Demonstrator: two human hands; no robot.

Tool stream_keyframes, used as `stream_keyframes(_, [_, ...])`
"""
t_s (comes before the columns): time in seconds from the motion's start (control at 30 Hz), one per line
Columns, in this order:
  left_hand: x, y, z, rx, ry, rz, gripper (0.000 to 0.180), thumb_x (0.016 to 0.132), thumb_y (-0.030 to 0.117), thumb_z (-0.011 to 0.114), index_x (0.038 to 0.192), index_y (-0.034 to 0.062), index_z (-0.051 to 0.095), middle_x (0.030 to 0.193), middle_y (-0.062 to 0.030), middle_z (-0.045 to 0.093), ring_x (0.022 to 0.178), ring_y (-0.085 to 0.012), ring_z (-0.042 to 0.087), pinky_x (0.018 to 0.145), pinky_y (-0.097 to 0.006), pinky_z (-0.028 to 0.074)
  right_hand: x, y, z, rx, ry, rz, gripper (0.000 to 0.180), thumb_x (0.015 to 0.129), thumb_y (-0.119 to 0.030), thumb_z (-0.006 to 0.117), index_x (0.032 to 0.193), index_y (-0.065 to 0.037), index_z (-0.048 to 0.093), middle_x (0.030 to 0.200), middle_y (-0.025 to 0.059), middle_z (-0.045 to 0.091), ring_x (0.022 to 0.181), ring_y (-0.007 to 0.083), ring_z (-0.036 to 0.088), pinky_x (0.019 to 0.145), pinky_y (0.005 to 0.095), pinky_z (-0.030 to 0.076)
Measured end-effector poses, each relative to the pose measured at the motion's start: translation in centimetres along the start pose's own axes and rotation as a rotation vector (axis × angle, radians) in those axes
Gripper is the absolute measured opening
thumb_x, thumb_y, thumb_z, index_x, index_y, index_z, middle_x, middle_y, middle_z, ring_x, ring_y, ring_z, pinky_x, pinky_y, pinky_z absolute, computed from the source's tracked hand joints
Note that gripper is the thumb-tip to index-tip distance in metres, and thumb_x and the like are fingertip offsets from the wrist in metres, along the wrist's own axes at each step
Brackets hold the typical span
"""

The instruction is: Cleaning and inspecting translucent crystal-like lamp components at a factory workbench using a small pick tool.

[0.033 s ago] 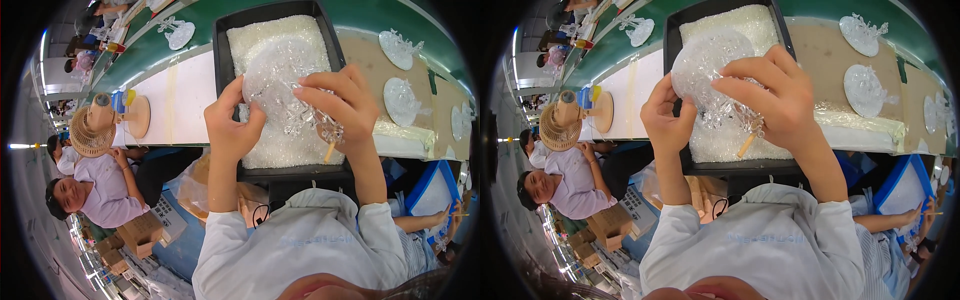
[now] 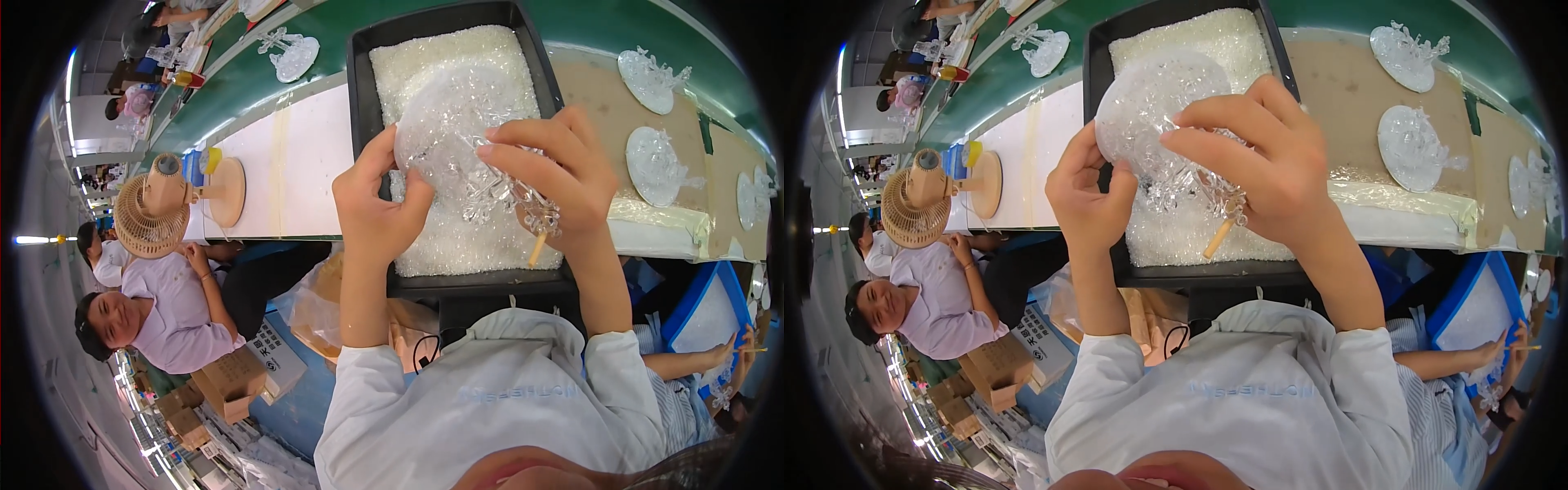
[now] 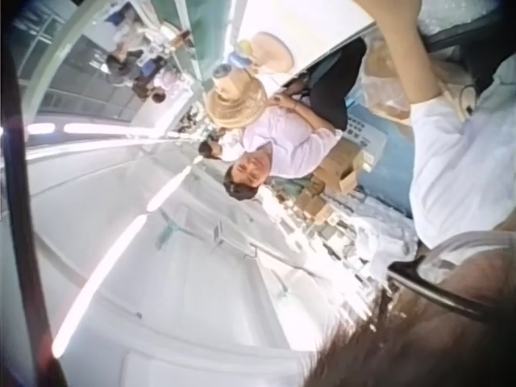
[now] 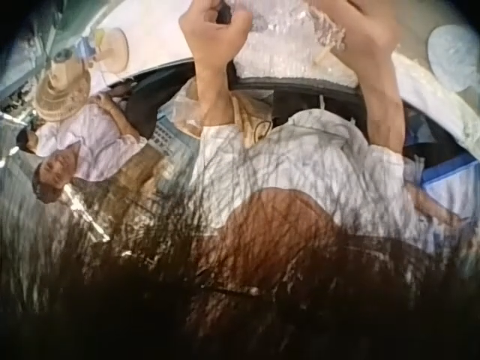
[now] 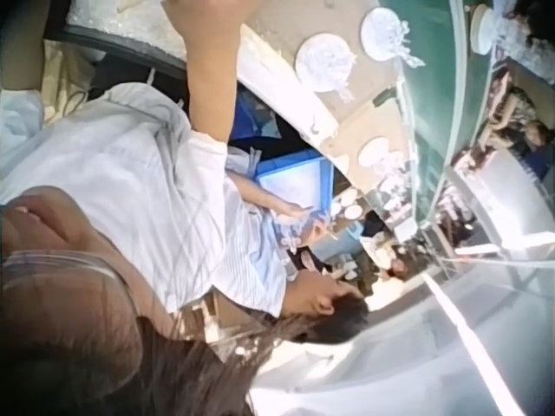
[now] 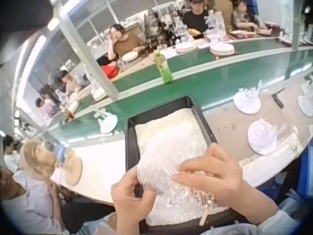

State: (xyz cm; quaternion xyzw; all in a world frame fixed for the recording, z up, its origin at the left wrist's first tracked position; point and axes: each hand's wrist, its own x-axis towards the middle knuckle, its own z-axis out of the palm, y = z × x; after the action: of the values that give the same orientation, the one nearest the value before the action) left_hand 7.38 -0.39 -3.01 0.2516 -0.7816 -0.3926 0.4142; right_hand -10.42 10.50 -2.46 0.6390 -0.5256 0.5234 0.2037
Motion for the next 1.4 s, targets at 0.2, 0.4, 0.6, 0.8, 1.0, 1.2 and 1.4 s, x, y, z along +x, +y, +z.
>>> stream_keyframes(0.2, [-0.1, 0.5, 0.2, -0.017, 0.018, -0.022, 0.04, 0.074, -0.003, 0.062, 0.114, -0.0089, 0.06, 0.094, -0.0134, 0.071, 0.088, -0.0161, 0.068, 0.082, -0.027, 0.051, 0.2, -0.1, 0.0, 0.031, 0.023, -0.003, 0.034, 0.056, -0.011, 0.072, 0.09, -0.011, 0.073, 0.09, 0.0022, 0.069, 0.065, 0.0183, 0.049, 0.054, 0.0264, 0.041])
stream_keyframes(0.4, [0.1, 0.8, 0.2, -0.253, 0.045, -0.153, 0.03, 0.076, -0.002, 0.065, 0.106, -0.0079, 0.063, 0.09, -0.0099, 0.07, 0.083, -0.0131, 0.065, 0.076, -0.026, 0.051, 0.1, -1.1, -0.4, 0.039, -0.055, -0.079, 0.038, 0.051, -0.01, 0.07, 0.089, -0.009, 0.075, 0.093, 0.004, 0.071, 0.062, 0.0156, 0.045, 0.052, 0.0245, 0.037])
stream_keyframes(0.6, [0.3, 1.1, -0.2, -0.151, -0.01, -0.247, 0.019, 0.077, 0.0, 0.067, 0.095, -0.0071, 0.066, 0.081, -0.0065, 0.069, 0.072, -0.0084, 0.061, 0.065, -0.023, 0.049, -0.1, -1.3, 0.2, -0.025, -0.013, -0.204, 0.037, 0.049, -0.013, 0.068, 0.085, -0.009, 0.074, 0.09, 0.0022, 0.07, 0.06, 0.0137, 0.041, 0.047, 0.0217, 0.032])
stream_keyframes(0.8, [0.8, 1.4, -0.6, -0.133, -0.067, -0.387, 0.017, 0.077, 0.001, 0.067, 0.092, -0.007, 0.066, 0.079, -0.0052, 0.069, 0.071, -0.0061, 0.06, 0.063, -0.021, 0.048, 0.7, -1.5, 0.2, 0.015, -0.113, -0.254, 0.035, 0.048, -0.014, 0.067, 0.082, -0.009, 0.073, 0.09, 0.0014, 0.07, 0.058, 0.0143, 0.043, 0.046, 0.0227, 0.034])
stream_keyframes(1.0, [0.4, 2.2, -0.7, 0.113, -0.152, -0.166, 0.034, 0.075, 0.005, 0.063, 0.108, -0.0035, 0.063, 0.09, -0.02, 0.07, 0.085, -0.0274, 0.071, 0.077, -0.033, 0.053, 0.5, -1.4, 0.0, 0.014, -0.119, -0.141, 0.033, 0.051, -0.013, 0.068, 0.083, -0.009, 0.073, 0.09, 0.0017, 0.069, 0.061, 0.0163, 0.046, 0.048, 0.0243, 0.039])
stream_keyframes(1.2, [10.9, -0.8, -4.8, 0.416, -0.049, 0.142, 0.02, 0.091, 0.012, 0.054, 0.089, -0.0008, 0.069, 0.078, -0.0138, 0.071, 0.072, -0.0249, 0.07, 0.069, -0.032, 0.052, 0.4, -1.3, -0.2, -0.05, -0.129, -0.116, 0.028, 0.055, -0.011, 0.068, 0.083, -0.009, 0.072, 0.088, 0.0019, 0.069, 0.062, 0.0173, 0.047, 0.049, 0.0246, 0.039])
stream_keyframes(1.4, [29.3, -21.3, -5.4, 0.886, 0.034, 0.124, 0.052, 0.076, 0.012, 0.062, 0.127, 0.0041, 0.055, 0.124, -0.0209, 0.06, 0.117, -0.0397, 0.055, 0.099, -0.045, 0.045, 0.3, -1.1, 0.9, -0.026, -0.163, -0.106, 0.029, 0.057, -0.007, 0.07, 0.086, -0.009, 0.071, 0.09, 0.003, 0.068, 0.065, 0.0199, 0.049, 0.052, 0.0273, 0.039])
